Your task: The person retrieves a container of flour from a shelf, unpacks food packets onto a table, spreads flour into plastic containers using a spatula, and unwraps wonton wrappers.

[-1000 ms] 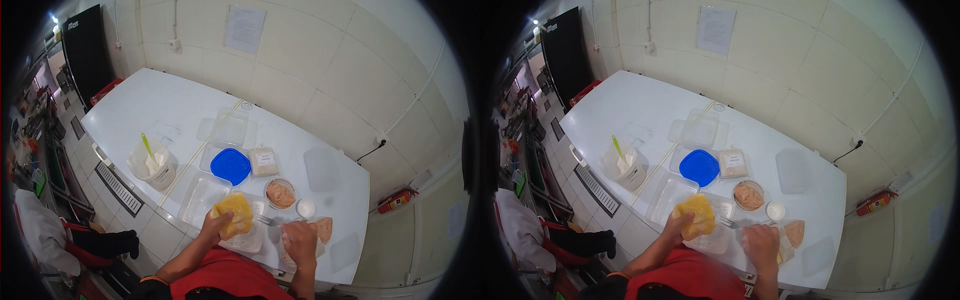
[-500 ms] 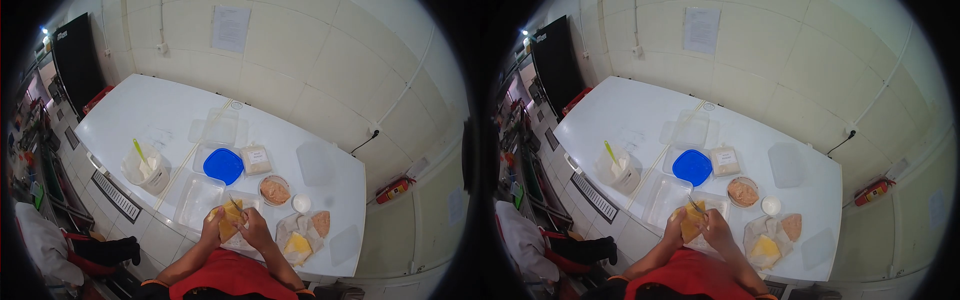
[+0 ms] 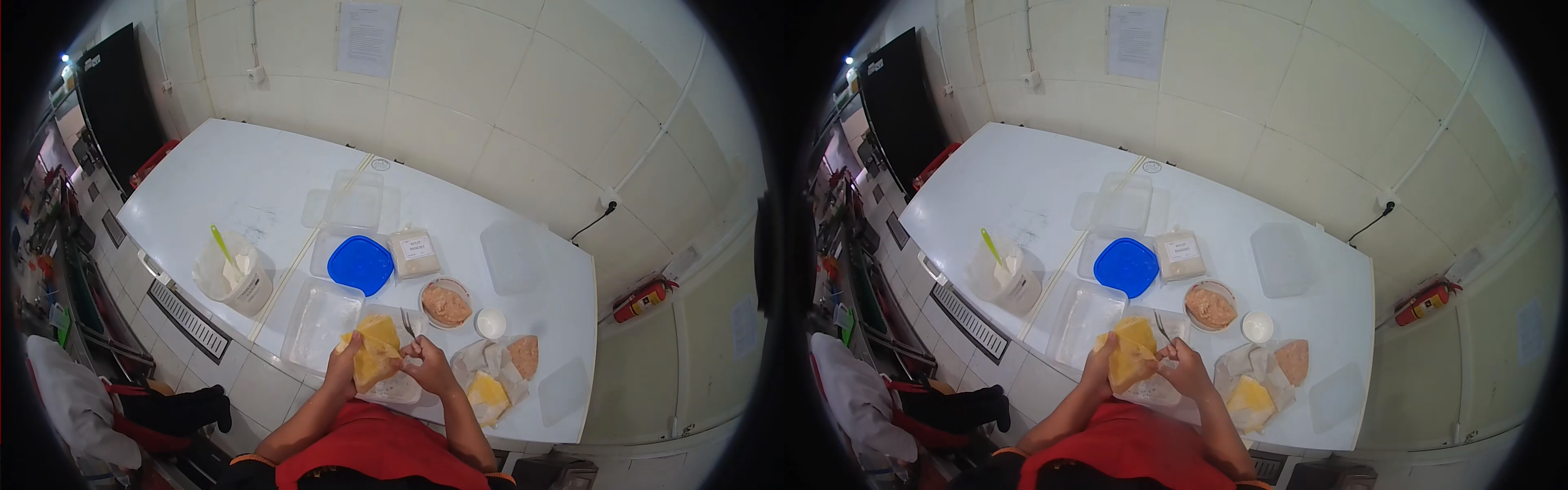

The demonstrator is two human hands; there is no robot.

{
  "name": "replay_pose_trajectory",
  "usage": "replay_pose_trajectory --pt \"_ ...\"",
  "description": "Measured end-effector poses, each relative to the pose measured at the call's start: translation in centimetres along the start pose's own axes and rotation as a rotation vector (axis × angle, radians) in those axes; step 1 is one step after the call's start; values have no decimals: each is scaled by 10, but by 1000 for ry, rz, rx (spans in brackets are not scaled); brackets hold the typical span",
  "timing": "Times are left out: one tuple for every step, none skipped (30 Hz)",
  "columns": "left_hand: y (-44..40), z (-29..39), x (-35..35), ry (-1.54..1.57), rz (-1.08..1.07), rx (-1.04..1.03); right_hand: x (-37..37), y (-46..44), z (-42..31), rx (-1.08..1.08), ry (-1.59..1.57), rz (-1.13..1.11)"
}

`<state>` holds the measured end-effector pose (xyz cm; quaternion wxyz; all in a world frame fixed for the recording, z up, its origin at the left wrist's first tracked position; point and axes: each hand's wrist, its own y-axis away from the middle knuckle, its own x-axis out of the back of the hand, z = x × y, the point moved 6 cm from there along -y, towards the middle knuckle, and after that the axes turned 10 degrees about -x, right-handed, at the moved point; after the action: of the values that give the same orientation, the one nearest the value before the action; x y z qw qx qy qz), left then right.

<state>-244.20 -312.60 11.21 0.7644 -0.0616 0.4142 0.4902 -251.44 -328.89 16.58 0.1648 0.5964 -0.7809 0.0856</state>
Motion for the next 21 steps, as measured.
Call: replay_pose_trajectory --pt "-2 -5 0 71 -24 76 2 0 8 -27 -111 -21" --pt "-2 -9 1 141 -47 152 4 1 4 -38 -42 -31" --pt "0 -14 0 211 -69 230 8 4 -4 -51 25 -40" --pt "2 -14 -1 216 -89 244 11 7 -10 -65 93 -47" --pt "3 -15 -3 220 -112 260 12 8 -14 -43 142 -51" --pt "4 -16 -5 224 -137 276 14 10 -18 -20 191 -52" --pt "5 -15 -7 226 -151 281 14 11 -20 3 240 -53" --pt "6 -13 -8 229 -164 286 15 12 -18 -15 219 -75" --pt "6 -11 -9 232 -178 288 17 12 -15 -29 199 -97" --pt "5 -12 -5 233 -157 279 17 10 -12 -42 180 -121" --pt "2 -15 1 236 -137 268 18 10 -6 -38 -11 -100" --pt "0 -15 2 238 -116 255 17 12 3 -34 -202 -80" --pt "0 -14 4 226 -92 244 17 12 9 -32 -393 -61" --pt "1 -11 2 213 -67 235 16 13 3 21 -409 -59" --pt "3 -9 2 200 -42 227 16 14 -5 74 -425 -58" --pt "4 -10 1 204 -46 227 16 16 -11 126 -442 -55" --pt "6 -11 0 207 -52 231 15 17 -8 95 -487 -63" --pt "6 -12 -2 209 -60 233 14 19 -6 66 -532 -69" --pt "6 -13 -3 196 -70 229 13 19 -4 40 -576 -75" --pt "7 -14 -2 184 -79 224 12 18 -1 -25 -590 -108" --pt "7 -16 -2 173 -86 220 13 17 2 -91 -603 -141"
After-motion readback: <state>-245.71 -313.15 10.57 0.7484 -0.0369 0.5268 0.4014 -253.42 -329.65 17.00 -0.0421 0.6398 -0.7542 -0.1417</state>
